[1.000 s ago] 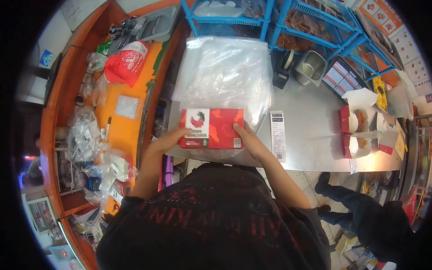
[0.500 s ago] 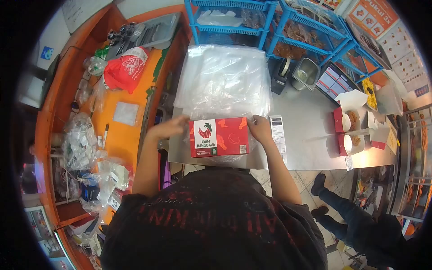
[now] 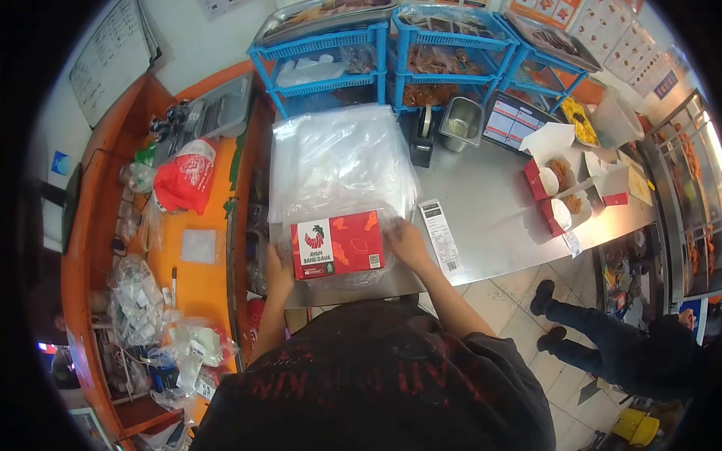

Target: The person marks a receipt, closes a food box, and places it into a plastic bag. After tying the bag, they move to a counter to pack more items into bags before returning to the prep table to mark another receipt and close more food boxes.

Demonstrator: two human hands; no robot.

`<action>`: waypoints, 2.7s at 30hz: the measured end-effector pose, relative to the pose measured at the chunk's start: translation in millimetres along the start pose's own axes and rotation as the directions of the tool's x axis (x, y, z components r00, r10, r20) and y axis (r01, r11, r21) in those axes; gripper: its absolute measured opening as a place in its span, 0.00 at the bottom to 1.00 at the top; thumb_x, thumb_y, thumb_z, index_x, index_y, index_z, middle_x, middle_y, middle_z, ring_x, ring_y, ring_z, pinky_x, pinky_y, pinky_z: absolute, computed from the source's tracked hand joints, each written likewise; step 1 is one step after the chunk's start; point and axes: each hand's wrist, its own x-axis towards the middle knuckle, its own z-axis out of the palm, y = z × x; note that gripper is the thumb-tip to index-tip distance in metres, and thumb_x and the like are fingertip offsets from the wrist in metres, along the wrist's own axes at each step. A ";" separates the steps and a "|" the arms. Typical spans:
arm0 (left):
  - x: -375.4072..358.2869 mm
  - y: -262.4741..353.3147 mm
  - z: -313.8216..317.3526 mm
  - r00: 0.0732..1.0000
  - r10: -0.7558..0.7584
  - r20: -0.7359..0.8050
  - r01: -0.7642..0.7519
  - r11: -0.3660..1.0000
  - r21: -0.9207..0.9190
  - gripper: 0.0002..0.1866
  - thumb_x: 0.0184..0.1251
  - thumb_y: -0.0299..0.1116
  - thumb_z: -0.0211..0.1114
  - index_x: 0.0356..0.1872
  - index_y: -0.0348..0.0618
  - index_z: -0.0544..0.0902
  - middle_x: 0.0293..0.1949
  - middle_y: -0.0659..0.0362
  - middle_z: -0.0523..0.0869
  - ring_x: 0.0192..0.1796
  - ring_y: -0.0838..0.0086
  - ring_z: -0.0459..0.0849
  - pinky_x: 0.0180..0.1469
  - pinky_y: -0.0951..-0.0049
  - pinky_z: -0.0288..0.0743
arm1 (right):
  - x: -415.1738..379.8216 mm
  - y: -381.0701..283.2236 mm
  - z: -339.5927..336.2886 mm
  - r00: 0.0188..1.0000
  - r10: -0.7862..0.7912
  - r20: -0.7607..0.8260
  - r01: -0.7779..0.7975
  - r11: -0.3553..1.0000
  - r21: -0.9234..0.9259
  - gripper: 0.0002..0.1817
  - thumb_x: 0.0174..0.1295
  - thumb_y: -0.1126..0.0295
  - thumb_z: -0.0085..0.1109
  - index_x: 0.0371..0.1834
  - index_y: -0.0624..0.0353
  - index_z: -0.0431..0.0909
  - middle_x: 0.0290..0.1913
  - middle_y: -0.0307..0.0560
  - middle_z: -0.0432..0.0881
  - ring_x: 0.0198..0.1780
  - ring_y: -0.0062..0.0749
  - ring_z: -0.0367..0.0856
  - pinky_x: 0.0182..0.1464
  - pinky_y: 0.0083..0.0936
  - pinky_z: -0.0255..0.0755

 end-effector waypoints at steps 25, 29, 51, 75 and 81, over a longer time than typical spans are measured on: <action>50.9 114.0 -86.5 0.918 -0.027 0.396 0.364 0.458 -0.811 0.08 0.53 0.17 0.55 0.35 0.38 0.75 0.32 0.60 0.78 0.35 0.73 0.77 0.43 0.73 0.70 | -0.7 -89.7 -71.3 0.985 -0.094 -0.145 0.166 0.751 0.639 0.07 0.62 0.72 0.53 0.27 0.63 0.72 0.22 0.37 0.76 0.23 0.16 0.68 0.26 0.17 0.64; 56.3 113.6 -138.3 0.774 -0.097 0.625 0.564 0.552 -0.614 0.06 0.59 0.21 0.57 0.38 0.39 0.74 0.34 0.58 0.79 0.38 0.74 0.78 0.47 0.70 0.71 | -3.3 -120.4 -127.5 0.914 0.073 0.398 -0.324 0.723 0.611 0.03 0.61 0.75 0.53 0.33 0.63 0.71 0.22 0.38 0.76 0.27 0.17 0.72 0.31 0.17 0.66; 51.2 252.7 -124.7 0.795 0.563 0.227 -0.521 0.825 -0.218 0.08 0.48 0.23 0.72 0.29 0.34 0.81 0.28 0.54 0.81 0.35 0.71 0.80 0.40 0.72 0.74 | -5.8 -243.2 -98.1 0.703 -0.524 0.481 0.385 0.849 0.363 0.10 0.55 0.77 0.56 0.41 0.63 0.73 0.24 0.52 0.79 0.27 0.37 0.81 0.30 0.29 0.71; 12.2 97.3 26.6 0.358 0.590 0.724 -0.599 0.740 -0.307 0.50 0.55 0.55 0.60 0.70 0.34 0.46 0.71 0.40 0.46 0.73 0.45 0.41 0.71 0.47 0.34 | -21.7 -236.5 -50.7 0.275 -0.721 0.636 0.593 0.648 0.479 0.08 0.57 0.68 0.55 0.32 0.62 0.76 0.27 0.59 0.79 0.33 0.55 0.79 0.36 0.47 0.70; 12.1 103.6 29.3 0.496 0.495 0.713 -0.788 0.601 0.130 0.47 0.57 0.54 0.56 0.70 0.35 0.48 0.72 0.42 0.46 0.74 0.47 0.41 0.72 0.48 0.33 | -4.5 -228.5 -52.8 0.454 -0.688 0.566 0.590 0.709 0.388 0.07 0.56 0.69 0.56 0.31 0.62 0.76 0.26 0.60 0.79 0.32 0.58 0.79 0.36 0.48 0.70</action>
